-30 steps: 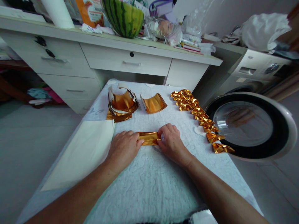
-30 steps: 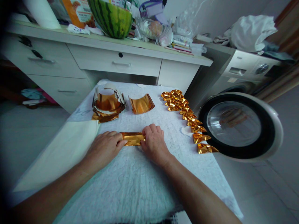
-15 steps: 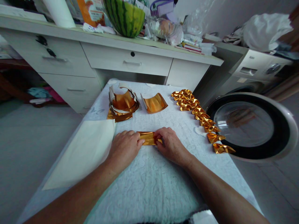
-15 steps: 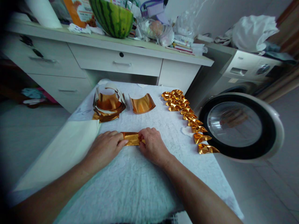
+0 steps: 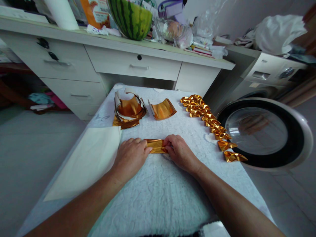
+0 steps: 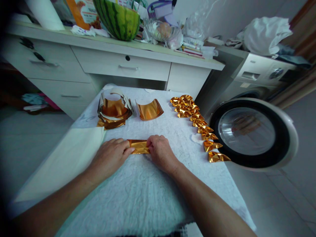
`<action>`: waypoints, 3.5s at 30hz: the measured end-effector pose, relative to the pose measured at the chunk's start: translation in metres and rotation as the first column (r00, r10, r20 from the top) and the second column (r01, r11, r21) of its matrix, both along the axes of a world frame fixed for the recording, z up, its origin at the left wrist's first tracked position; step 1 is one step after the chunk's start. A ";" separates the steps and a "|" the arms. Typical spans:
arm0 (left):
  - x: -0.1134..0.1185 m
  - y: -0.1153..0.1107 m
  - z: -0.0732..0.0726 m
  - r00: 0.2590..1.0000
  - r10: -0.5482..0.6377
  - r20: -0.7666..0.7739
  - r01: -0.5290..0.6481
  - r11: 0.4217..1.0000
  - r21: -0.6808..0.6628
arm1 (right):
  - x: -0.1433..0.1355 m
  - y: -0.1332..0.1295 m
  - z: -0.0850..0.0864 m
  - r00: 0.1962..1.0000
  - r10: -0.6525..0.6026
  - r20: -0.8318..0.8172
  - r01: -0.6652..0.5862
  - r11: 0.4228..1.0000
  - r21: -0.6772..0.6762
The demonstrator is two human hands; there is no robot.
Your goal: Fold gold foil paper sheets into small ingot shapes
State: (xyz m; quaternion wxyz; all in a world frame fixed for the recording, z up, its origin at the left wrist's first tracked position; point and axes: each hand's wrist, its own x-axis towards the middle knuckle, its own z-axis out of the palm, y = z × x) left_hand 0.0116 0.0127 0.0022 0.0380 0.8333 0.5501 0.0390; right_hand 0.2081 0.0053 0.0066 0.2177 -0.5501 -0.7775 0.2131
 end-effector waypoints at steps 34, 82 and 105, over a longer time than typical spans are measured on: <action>-0.009 -0.003 0.002 0.990 0.139 0.031 -0.140 0.988 0.066 | -0.016 -0.024 0.000 0.755 0.176 0.631 -0.356 0.919 0.170; -0.007 -0.008 -0.004 0.985 0.036 0.168 -0.041 0.999 0.026 | 0.017 -0.021 0.040 0.894 0.077 0.442 -0.054 0.996 -0.065; -0.018 -0.001 0.000 0.941 0.070 0.332 -0.016 0.986 -0.164 | 0.013 -0.017 0.009 0.986 0.144 0.086 -0.145 0.989 0.008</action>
